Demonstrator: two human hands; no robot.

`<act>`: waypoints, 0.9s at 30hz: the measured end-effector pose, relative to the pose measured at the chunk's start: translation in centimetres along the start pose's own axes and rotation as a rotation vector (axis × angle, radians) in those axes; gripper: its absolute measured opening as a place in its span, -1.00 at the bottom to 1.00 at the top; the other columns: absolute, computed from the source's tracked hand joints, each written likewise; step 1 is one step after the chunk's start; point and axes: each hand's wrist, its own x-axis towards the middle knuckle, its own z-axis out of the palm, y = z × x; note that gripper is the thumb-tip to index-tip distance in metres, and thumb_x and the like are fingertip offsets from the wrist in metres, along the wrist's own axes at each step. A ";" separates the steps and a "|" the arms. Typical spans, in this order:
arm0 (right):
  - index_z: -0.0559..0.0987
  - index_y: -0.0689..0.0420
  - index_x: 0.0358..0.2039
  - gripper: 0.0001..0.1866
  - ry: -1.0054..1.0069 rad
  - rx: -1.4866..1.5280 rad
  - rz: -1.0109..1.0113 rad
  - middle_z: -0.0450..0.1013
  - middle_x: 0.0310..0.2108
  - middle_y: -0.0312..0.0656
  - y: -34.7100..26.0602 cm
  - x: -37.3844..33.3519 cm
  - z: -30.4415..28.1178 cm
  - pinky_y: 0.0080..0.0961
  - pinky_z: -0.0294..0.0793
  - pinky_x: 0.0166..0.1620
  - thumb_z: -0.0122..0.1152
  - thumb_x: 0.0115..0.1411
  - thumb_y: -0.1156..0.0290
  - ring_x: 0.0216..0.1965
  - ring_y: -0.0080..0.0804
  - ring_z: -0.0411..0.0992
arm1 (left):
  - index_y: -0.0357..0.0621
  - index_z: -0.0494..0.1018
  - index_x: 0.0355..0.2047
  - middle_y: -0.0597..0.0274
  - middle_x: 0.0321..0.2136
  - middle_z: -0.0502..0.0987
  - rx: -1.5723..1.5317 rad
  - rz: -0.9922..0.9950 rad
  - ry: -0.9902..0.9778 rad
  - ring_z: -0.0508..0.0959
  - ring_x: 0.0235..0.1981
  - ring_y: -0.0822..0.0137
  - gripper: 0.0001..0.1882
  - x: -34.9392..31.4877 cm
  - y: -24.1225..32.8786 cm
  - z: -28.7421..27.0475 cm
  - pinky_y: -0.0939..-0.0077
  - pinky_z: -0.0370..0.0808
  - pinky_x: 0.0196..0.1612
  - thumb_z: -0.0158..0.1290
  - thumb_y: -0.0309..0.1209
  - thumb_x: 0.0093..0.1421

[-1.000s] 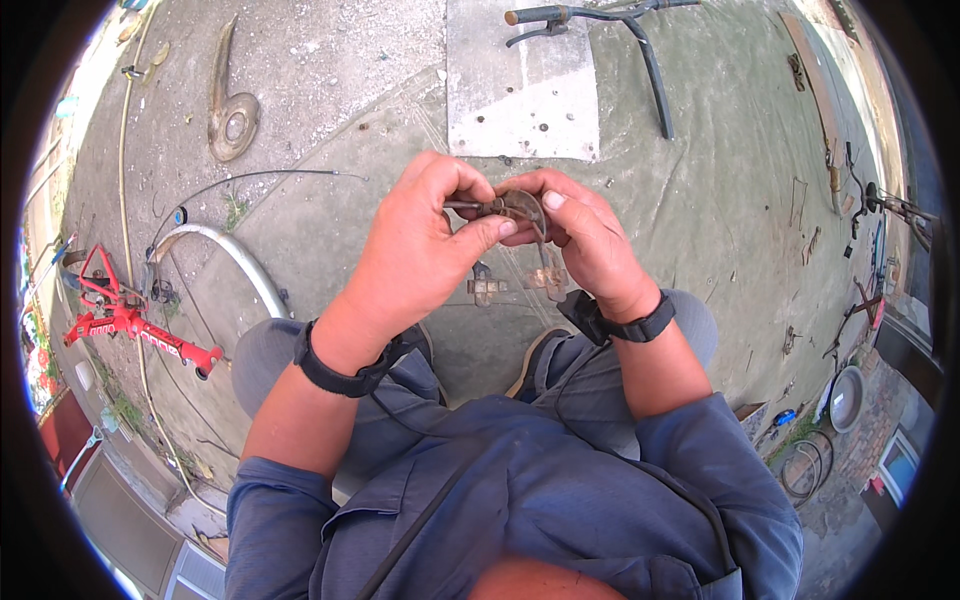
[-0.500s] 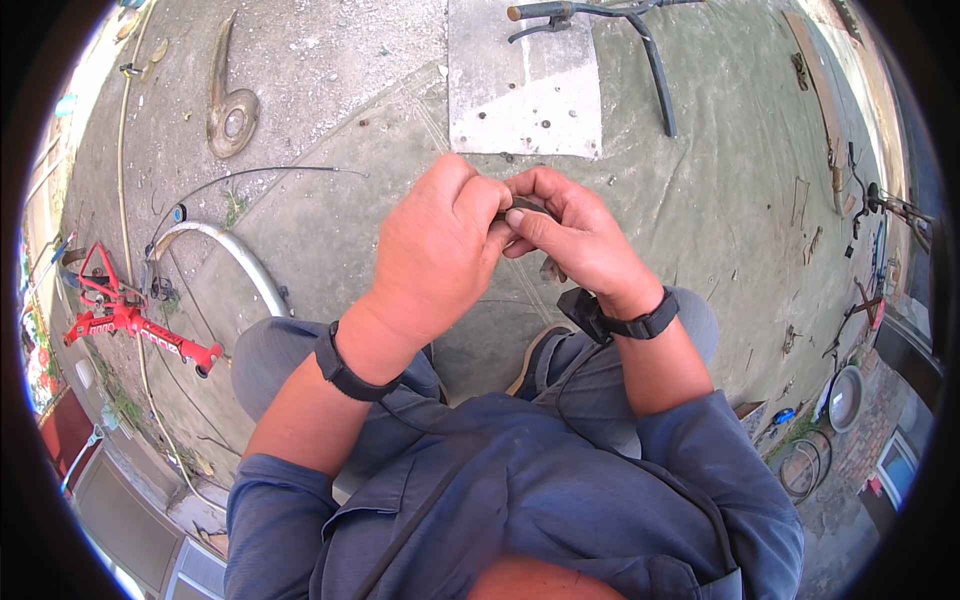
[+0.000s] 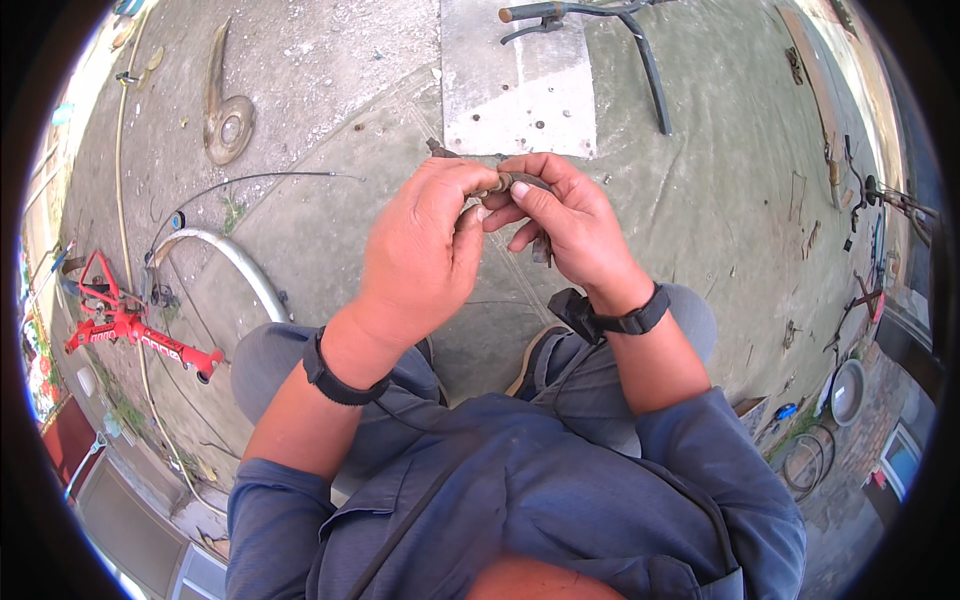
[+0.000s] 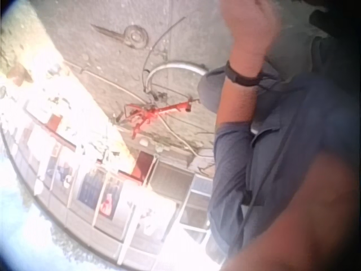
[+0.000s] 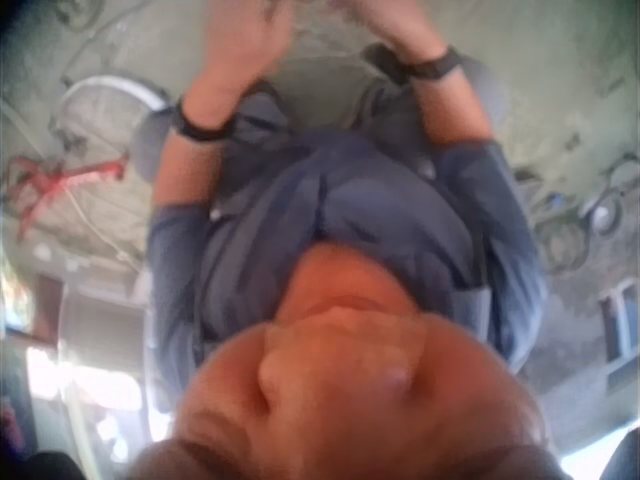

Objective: The person assembles a bicycle brake caliper by hand, inserting a spring, attaching brake pads, and securing them with a bolt and nut. The person then tightens the assembly and holds the completed brake caliper.

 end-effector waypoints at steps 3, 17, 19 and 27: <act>0.37 0.33 0.07 -0.68 -0.015 0.032 -0.017 0.52 -0.16 -0.11 0.3 -0.1 -0.1 -0.70 0.57 -0.35 -0.06 0.39 0.42 -0.19 -0.42 0.59 | -0.20 0.46 -0.17 0.05 -0.27 0.54 0.011 -0.007 0.003 0.56 -0.25 -0.01 -0.76 -0.1 0.2 -0.3 0.26 0.51 -0.23 0.08 -0.63 0.12; 0.41 0.30 0.08 -0.64 -0.047 0.020 -0.061 0.54 -0.32 -0.25 0.2 -1.1 0.4 -0.82 0.37 -0.54 0.13 0.30 0.47 -0.37 -0.67 0.52 | -0.11 0.54 -0.24 0.24 -0.32 0.58 0.280 0.305 0.020 0.56 -0.30 0.16 -0.67 0.0 0.5 -0.2 0.28 0.45 -0.23 0.17 -0.59 -0.09; 0.42 0.28 0.07 -0.63 -0.040 0.005 -0.055 0.53 -0.33 -0.28 0.2 -1.1 0.4 -0.83 0.36 -0.54 0.18 0.29 0.45 -0.39 -0.70 0.50 | -0.09 0.54 -0.25 0.27 -0.32 0.57 0.313 0.313 0.014 0.56 -0.30 0.17 -0.67 -0.2 0.8 -0.3 0.29 0.44 -0.24 0.18 -0.58 -0.09; 0.45 0.21 0.05 -0.65 -0.018 -0.012 -0.088 0.55 -0.30 -0.24 0.3 -1.7 0.4 -0.82 0.35 -0.56 0.21 0.29 0.40 -0.38 -0.64 0.53 | -0.12 0.53 -0.19 0.20 -0.29 0.57 0.124 0.235 0.056 0.56 -0.28 0.14 -0.68 -0.4 1.2 -0.5 0.32 0.45 -0.21 0.18 -0.58 -0.01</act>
